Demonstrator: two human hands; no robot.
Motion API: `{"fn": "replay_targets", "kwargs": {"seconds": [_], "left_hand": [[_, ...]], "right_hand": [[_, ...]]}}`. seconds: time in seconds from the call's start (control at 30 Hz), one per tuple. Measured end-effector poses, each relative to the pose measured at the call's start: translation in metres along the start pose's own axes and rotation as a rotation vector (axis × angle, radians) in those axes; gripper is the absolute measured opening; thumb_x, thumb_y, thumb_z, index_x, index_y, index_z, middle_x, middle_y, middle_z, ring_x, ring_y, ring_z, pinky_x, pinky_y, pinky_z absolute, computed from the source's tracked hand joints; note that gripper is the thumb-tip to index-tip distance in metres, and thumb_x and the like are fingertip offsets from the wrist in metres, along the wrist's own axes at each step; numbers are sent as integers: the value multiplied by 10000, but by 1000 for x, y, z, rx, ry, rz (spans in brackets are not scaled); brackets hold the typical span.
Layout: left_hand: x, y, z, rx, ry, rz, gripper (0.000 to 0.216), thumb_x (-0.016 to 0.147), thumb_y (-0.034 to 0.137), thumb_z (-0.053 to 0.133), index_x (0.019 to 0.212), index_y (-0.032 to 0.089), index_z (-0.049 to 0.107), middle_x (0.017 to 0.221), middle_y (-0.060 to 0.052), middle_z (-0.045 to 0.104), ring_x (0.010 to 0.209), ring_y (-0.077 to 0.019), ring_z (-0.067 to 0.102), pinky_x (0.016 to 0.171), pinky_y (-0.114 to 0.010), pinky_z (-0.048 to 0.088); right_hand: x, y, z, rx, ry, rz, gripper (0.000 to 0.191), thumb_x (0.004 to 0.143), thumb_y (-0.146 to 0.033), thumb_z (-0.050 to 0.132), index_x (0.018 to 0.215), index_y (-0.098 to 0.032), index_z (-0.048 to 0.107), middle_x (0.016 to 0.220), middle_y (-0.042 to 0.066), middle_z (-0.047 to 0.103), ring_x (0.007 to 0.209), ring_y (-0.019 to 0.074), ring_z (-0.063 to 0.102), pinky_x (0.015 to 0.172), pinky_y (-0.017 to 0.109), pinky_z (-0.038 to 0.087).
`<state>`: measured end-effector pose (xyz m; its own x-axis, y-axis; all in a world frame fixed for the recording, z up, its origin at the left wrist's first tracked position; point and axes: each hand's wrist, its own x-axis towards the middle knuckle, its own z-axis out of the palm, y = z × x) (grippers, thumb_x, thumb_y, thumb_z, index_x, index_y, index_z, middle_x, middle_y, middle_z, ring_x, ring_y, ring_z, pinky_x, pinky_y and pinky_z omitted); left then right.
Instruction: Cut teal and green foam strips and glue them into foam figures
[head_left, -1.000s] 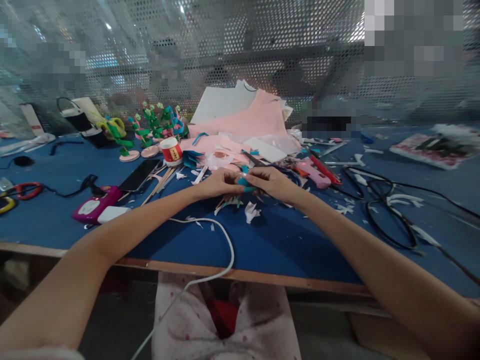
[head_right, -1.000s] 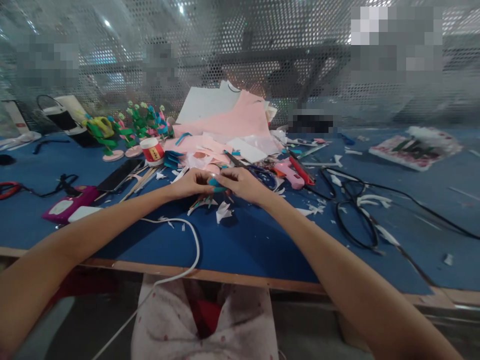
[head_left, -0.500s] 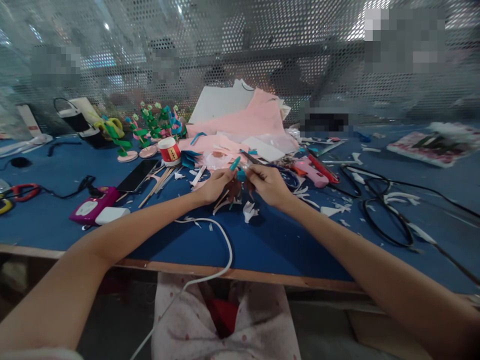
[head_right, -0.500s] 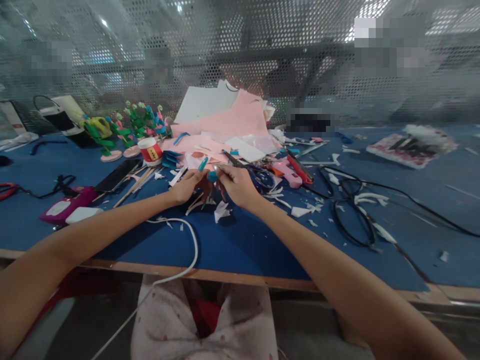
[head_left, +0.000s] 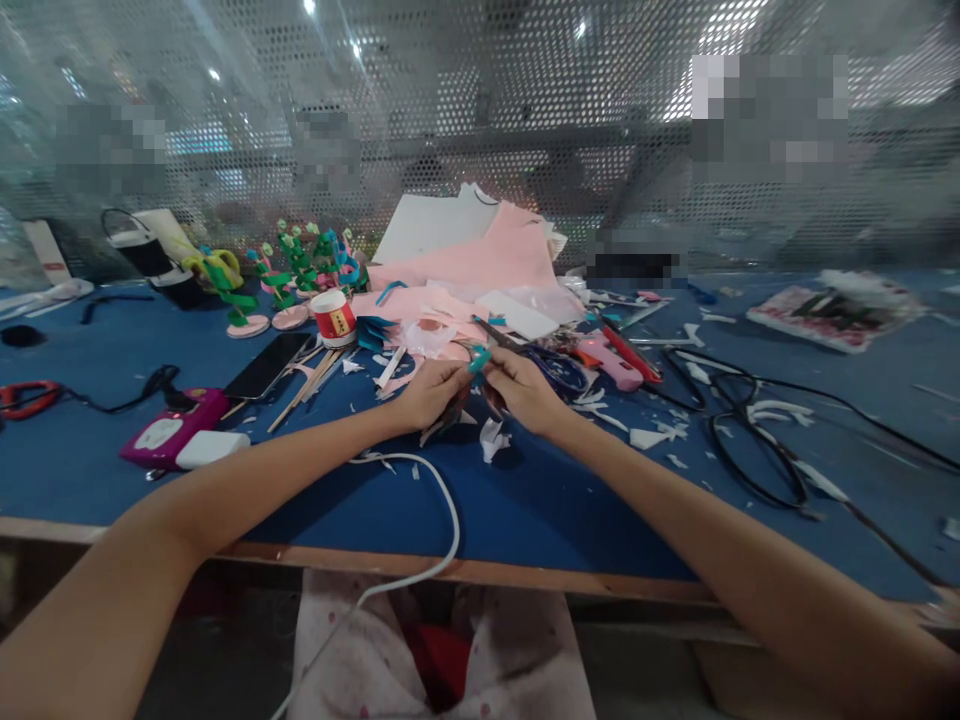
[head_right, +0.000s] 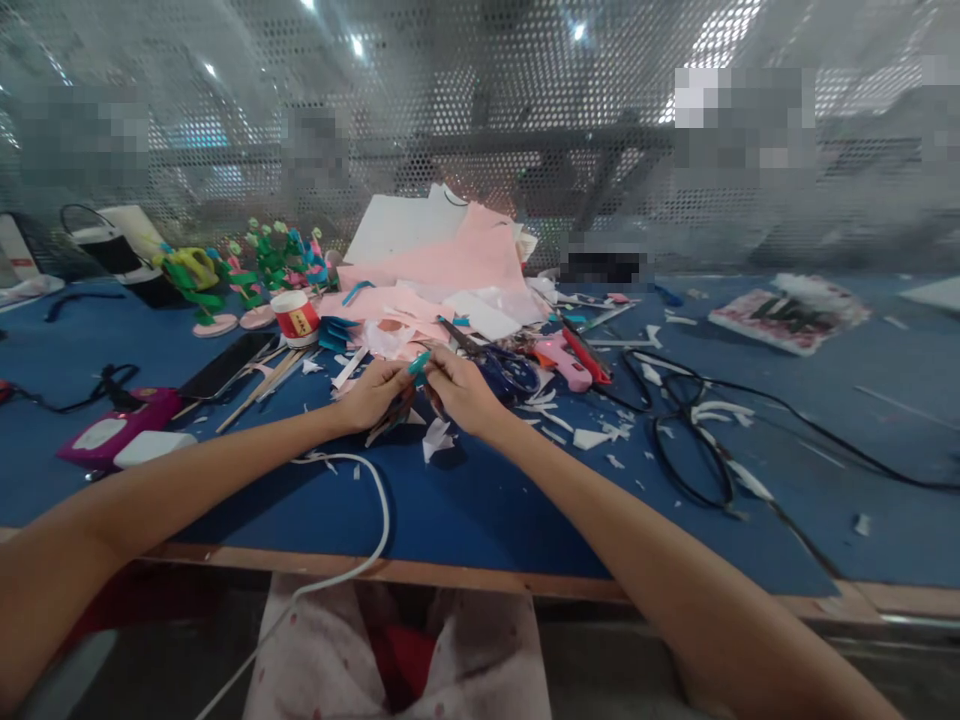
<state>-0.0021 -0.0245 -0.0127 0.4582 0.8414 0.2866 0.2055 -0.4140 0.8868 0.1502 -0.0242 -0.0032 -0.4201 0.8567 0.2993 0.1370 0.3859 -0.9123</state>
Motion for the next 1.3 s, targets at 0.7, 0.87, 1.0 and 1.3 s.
{"fn": "replay_targets", "kwargs": {"seconds": [0.7, 0.87, 1.0, 1.3], "left_hand": [[-2, -2, -2, 426, 227, 301, 532, 889, 587, 176, 712, 174, 461, 511, 38, 378, 467, -94, 345, 494, -232, 272], [-2, -4, 2, 290, 304, 247, 505, 891, 577, 212, 697, 175, 450, 526, 38, 389, 493, -92, 366, 500, -225, 284], [-3, -3, 4, 273, 299, 255, 509, 883, 587, 231, 695, 175, 461, 533, 33, 403, 507, -94, 376, 509, -226, 301], [-5, 1, 8, 276, 358, 270, 503, 885, 579, 248, 677, 171, 458, 532, 34, 409, 492, -84, 369, 486, -218, 299]], "right_hand": [[-5, -6, 19, 313, 57, 80, 509, 699, -699, 506, 608, -213, 387, 339, -86, 377, 253, 53, 315, 263, 190, 231], [-4, -1, 20, 242, 94, 7, 572, 688, -768, 413, 565, -210, 379, 354, -73, 369, 280, 63, 362, 289, 201, 297], [-5, -2, 23, 217, 167, 3, 563, 676, -764, 442, 568, -214, 389, 355, -61, 398, 282, 70, 361, 287, 212, 284], [-7, 4, 29, 207, 256, -9, 540, 678, -755, 454, 591, -228, 372, 396, -66, 371, 308, 81, 349, 307, 235, 300]]}}
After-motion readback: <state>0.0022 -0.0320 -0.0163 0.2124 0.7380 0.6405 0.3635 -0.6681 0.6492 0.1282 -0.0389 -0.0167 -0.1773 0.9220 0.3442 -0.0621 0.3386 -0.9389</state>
